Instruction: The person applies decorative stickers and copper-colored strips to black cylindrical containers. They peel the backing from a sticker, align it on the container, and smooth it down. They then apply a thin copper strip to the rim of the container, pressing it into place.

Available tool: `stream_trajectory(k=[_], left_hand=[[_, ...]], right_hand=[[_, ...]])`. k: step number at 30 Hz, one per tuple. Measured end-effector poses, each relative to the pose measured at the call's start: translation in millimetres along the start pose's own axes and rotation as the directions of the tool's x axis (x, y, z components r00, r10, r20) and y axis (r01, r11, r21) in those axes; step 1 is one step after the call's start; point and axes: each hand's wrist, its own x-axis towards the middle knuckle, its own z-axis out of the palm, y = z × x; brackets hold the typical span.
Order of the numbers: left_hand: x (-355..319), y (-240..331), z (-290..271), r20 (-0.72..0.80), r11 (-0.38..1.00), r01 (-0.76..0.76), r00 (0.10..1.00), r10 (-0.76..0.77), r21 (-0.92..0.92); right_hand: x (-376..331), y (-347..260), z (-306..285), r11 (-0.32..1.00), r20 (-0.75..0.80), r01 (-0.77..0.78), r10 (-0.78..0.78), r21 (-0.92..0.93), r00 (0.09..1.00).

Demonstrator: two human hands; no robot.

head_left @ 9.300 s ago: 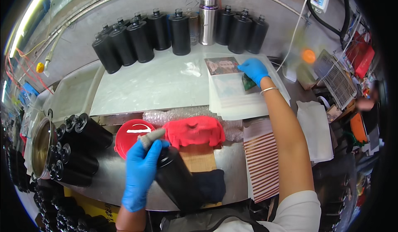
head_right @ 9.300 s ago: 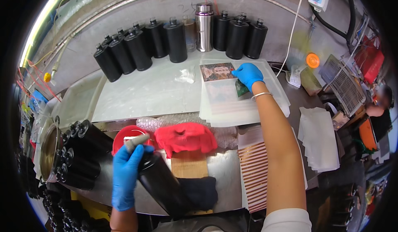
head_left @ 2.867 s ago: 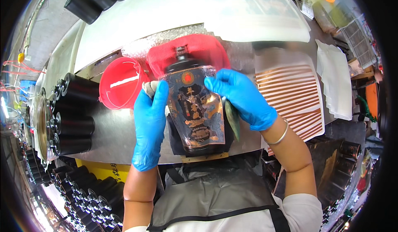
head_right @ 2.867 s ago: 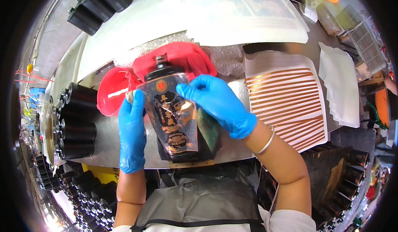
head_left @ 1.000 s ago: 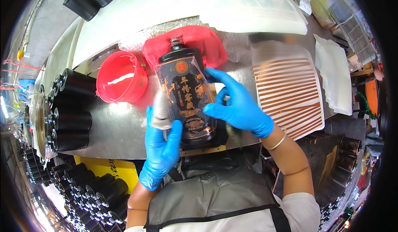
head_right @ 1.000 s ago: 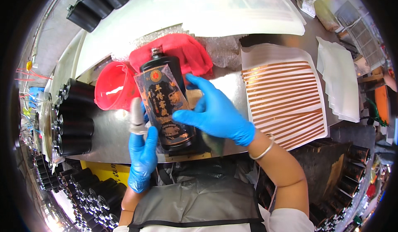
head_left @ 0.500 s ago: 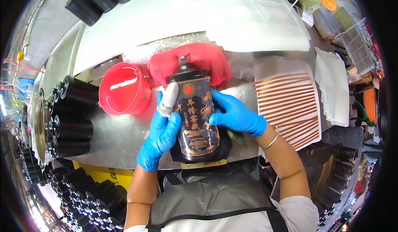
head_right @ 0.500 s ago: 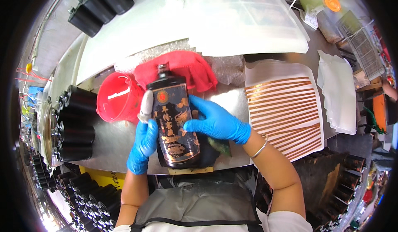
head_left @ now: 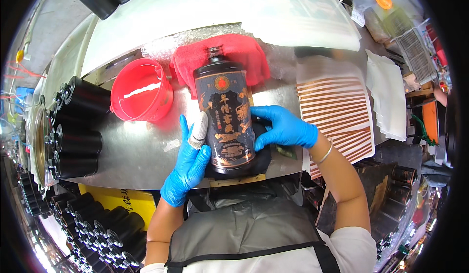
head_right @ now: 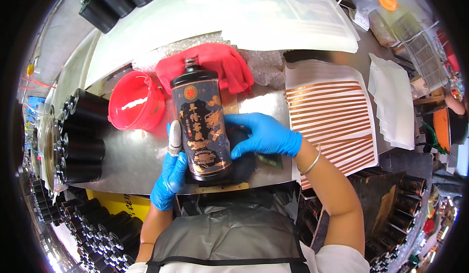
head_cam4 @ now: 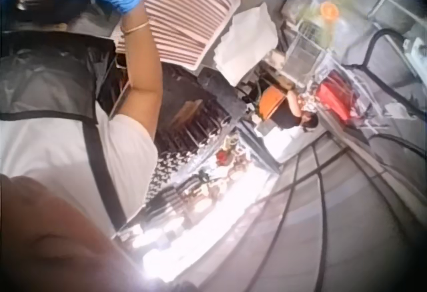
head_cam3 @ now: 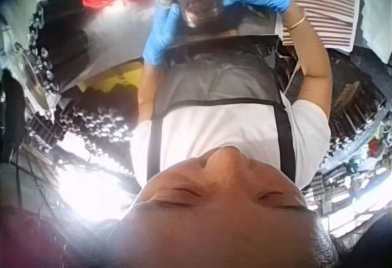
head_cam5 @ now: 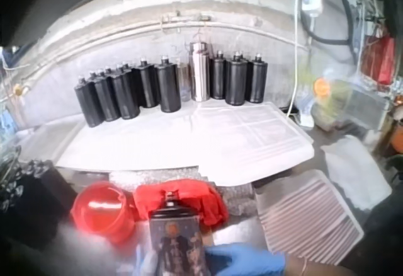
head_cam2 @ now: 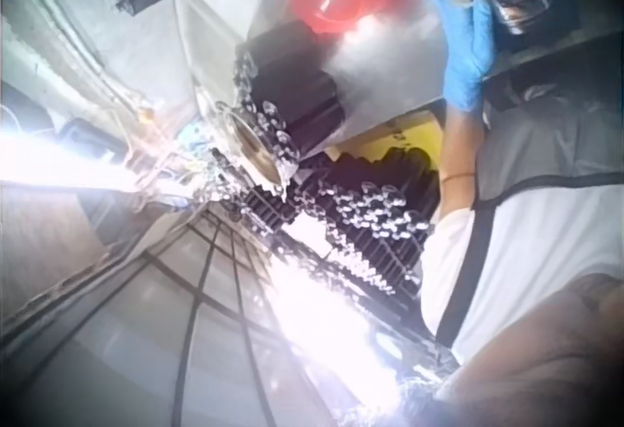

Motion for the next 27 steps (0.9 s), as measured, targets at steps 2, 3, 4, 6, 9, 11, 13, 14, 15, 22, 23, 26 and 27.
stream_trajectory(k=[2,3,4,6,9,11,13,14,15,22,23,26,27], left_hand=[[-1.4,12.3,-0.5,-0.037,0.997,0.013,0.999,-0.01,0.072],[-1.8,23.1,1.1,-0.074,0.995,0.035,0.997,-0.028,0.091],[-5.1,29.2,3.6,-0.083,0.985,0.021,0.997,-0.007,0.169],[-11.1,37.9,8.0,-0.093,0.947,-0.002,0.995,0.034,0.321],[-15.1,35.9,20.0,-0.141,0.958,0.121,0.986,-0.086,0.261],[-15.1,25.4,21.8,-0.165,0.977,0.113,0.983,-0.084,0.18],[-13.7,30.9,21.8,-0.149,0.986,0.153,0.979,-0.142,0.063],[-12.3,35.9,21.1,-0.137,0.985,0.173,0.976,-0.171,0.005],[-11.0,44.3,16.8,-0.11,0.972,0.228,0.969,-0.22,0.061],[-2.6,42.0,22.1,-0.118,0.982,0.187,0.975,-0.188,-0.021],[-2.9,38.8,21.5,-0.125,0.971,0.189,0.97,-0.208,-0.147],[-6.3,32.1,24.7,-0.11,0.932,0.19,0.966,-0.233,-0.309],[-8.4,30.0,23.7,-0.085,0.938,0.212,0.966,-0.244,-0.274]], right_hand=[[1.7,-2.2,-5.8,0.995,-0.006,-0.031,0.031,-0.092,1.0],[2.1,-10.6,-4.5,0.998,-0.018,-0.062,0.061,-0.021,0.998],[5.8,-14.3,-2.7,0.997,-0.023,-0.056,0.055,-0.056,0.998],[14.1,-25.0,-1.0,0.99,-0.037,-0.043,0.038,-0.133,0.999],[21.2,-7.1,4.5,0.995,-0.091,0.069,-0.063,0.067,0.994],[22.6,-4.8,0.5,0.994,-0.085,0.051,-0.043,0.092,0.995],[24.9,-0.2,-2.1,0.988,-0.097,0.037,-0.023,0.152,0.995],[25.4,-0.2,-1.0,0.993,-0.113,0.061,-0.05,0.1,0.992],[27.7,-2.2,2.4,0.995,-0.121,0.089,-0.082,0.049,0.989],[13.7,-21.9,21.9,0.951,-0.295,0.035,-0.131,-0.308,0.947],[12.2,-19.3,25.5,0.932,-0.318,0.042,-0.165,-0.359,0.934],[4.6,-21.7,35.9,0.876,-0.336,0.049,-0.234,-0.48,0.912],[2.5,-21.8,39.5,0.855,-0.349,0.044,-0.257,-0.516,0.901]])
